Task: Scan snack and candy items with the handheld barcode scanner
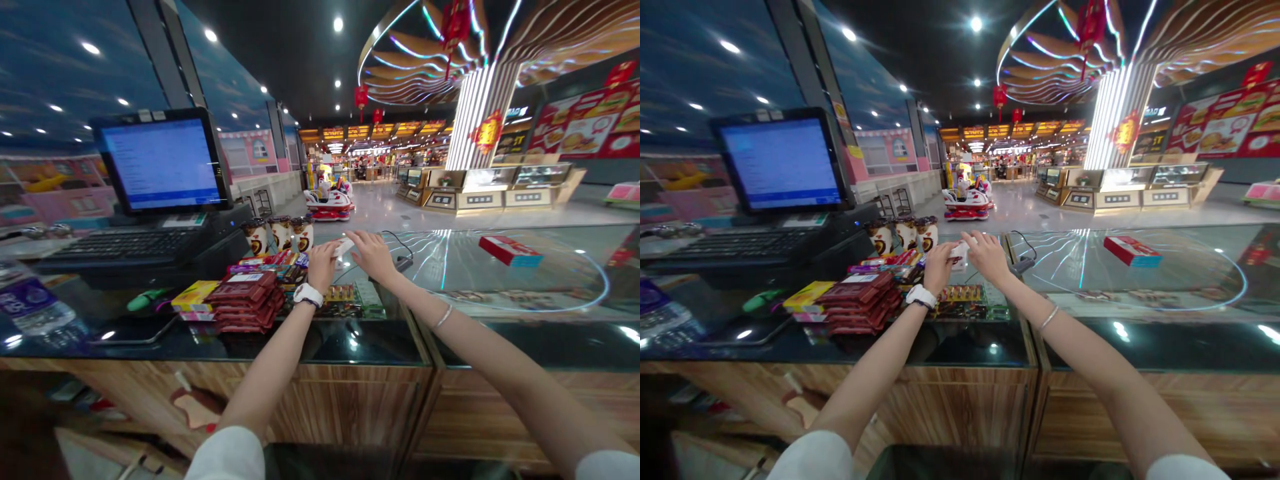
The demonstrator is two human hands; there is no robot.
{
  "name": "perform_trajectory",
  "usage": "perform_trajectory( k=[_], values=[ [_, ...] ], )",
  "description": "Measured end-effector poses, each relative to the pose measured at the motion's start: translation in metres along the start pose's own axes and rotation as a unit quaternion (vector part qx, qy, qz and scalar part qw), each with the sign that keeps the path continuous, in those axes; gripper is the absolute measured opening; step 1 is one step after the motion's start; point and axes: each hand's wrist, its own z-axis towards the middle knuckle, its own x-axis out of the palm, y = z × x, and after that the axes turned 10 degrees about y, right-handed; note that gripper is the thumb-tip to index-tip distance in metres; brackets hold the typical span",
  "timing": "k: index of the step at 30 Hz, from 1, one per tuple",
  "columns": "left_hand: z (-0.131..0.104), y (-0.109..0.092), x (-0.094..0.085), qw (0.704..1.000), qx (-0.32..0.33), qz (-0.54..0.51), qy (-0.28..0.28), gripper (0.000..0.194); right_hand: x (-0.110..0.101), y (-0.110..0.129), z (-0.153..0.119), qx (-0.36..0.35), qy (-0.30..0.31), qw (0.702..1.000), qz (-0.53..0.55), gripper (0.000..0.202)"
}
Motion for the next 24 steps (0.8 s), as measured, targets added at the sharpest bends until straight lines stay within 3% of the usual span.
perform_trajectory(
  k=[6, 10, 16, 20, 24],
  values=[
    [0.006, -0.004, -0.005, 0.996, 0.052, -0.074, -0.028, 0.039, -0.004, -0.062, -0.025, 0.017, -0.057, 0.995, 0.081, 0.059],
    [0.006, -0.01, -0.005, 0.988, 0.059, -0.137, -0.039, 0.031, 0.006, -0.086, -0.035, 0.045, -0.078, 0.988, 0.124, 0.067],
    [0.005, -0.013, 0.001, 0.974, 0.092, -0.199, -0.047, 0.021, 0.009, -0.097, -0.037, 0.053, -0.055, 0.987, 0.142, 0.041],
    [0.006, -0.009, 0.002, 0.984, 0.086, -0.14, -0.061, 0.024, 0.005, -0.096, -0.039, 0.074, -0.044, 0.992, 0.092, 0.036],
    [0.004, -0.006, -0.001, 0.99, 0.101, -0.069, -0.072, 0.026, 0.004, -0.092, -0.043, 0.078, -0.073, 0.992, 0.064, 0.036]
  ],
)
